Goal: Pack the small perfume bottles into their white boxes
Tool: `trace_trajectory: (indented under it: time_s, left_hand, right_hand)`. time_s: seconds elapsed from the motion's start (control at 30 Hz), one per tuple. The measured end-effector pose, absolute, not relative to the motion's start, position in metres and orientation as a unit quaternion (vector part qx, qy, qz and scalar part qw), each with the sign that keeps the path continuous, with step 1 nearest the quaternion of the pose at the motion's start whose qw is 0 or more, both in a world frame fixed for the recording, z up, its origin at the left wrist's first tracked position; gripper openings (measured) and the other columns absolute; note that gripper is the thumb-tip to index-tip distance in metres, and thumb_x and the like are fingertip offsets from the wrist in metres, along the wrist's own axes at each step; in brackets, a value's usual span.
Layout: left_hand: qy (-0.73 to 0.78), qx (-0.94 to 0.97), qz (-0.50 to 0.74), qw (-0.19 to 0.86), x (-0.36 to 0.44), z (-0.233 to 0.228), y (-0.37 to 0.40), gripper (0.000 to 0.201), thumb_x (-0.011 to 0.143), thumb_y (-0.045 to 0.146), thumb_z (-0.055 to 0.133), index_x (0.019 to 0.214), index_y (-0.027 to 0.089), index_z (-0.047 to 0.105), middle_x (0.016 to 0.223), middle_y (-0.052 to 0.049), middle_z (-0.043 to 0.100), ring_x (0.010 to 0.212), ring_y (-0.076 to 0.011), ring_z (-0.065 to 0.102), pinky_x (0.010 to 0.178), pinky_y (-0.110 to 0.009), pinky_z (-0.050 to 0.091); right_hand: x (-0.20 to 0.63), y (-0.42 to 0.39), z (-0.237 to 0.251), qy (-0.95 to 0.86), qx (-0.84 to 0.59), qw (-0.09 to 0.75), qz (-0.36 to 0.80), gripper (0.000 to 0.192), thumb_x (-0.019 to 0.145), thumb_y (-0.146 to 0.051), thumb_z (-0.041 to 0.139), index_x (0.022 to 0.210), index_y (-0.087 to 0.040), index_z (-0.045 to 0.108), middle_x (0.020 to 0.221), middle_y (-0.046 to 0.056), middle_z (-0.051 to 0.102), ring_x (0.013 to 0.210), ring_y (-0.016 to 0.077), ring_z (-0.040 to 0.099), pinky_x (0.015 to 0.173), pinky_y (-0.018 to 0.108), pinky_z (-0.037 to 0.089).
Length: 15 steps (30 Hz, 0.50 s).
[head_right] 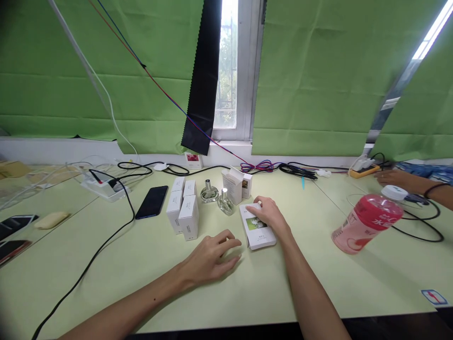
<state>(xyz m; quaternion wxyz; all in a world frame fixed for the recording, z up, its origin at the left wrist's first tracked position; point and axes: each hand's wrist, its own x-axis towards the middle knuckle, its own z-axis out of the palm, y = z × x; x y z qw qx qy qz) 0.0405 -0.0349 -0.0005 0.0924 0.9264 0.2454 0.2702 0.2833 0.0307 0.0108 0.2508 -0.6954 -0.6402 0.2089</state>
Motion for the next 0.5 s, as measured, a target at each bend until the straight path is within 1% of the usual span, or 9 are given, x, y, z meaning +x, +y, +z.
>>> trace_trajectory:
  time_s: [0.07,0.2,0.37,0.5]
  left_hand:
    - [0.263,0.924,0.264,0.089,0.040,0.000,-0.035,0.029,0.089,0.032,0.065,0.116,0.023,0.062,0.105,-0.004,0.064,0.058,-0.0088,0.054,0.053,-0.024,0.040]
    - [0.279,0.924,0.247,0.080,0.041,0.002,-0.034,0.042,0.081,0.035,0.074,0.120,0.025,0.060,0.111,-0.004,0.060,0.065,-0.0116,0.059,0.056,-0.026,0.046]
    - [0.284,0.928,0.231,0.072,0.043,0.000,-0.032,0.049,0.077,0.037,0.078,0.121,0.026,0.059,0.114,-0.005,0.058,0.069,-0.0136,0.060,0.055,-0.027,0.046]
    - [0.279,0.933,0.215,0.072,0.043,-0.004,-0.031,0.050,0.077,0.035,0.077,0.122,0.026,0.058,0.115,-0.005,0.057,0.074,-0.0154,0.060,0.056,-0.027,0.046]
  right_hand:
    - [0.280,0.029,0.013,-0.646,-0.682,0.248,0.237,0.035,0.084,-0.050,0.065,0.100,-0.019,0.067,0.102,0.011,0.070,0.082,0.0221,0.067,0.067,0.030,0.048]
    - [0.273,0.028,0.013,-0.667,-0.657,0.237,0.259,0.038,0.081,-0.054,0.067,0.094,-0.018,0.064,0.100,0.010,0.069,0.082,0.0215,0.065,0.066,0.029,0.047]
    - [0.261,0.026,0.013,-0.690,-0.640,0.239,0.240,0.042,0.077,-0.057,0.070,0.091,-0.019,0.060,0.094,0.008,0.068,0.082,0.0221,0.063,0.064,0.030,0.044]
    - [0.252,0.025,0.013,-0.705,-0.624,0.254,0.223,0.038,0.078,-0.055,0.070,0.085,-0.020,0.058,0.089,0.005,0.068,0.079,0.0207,0.061,0.063,0.029,0.041]
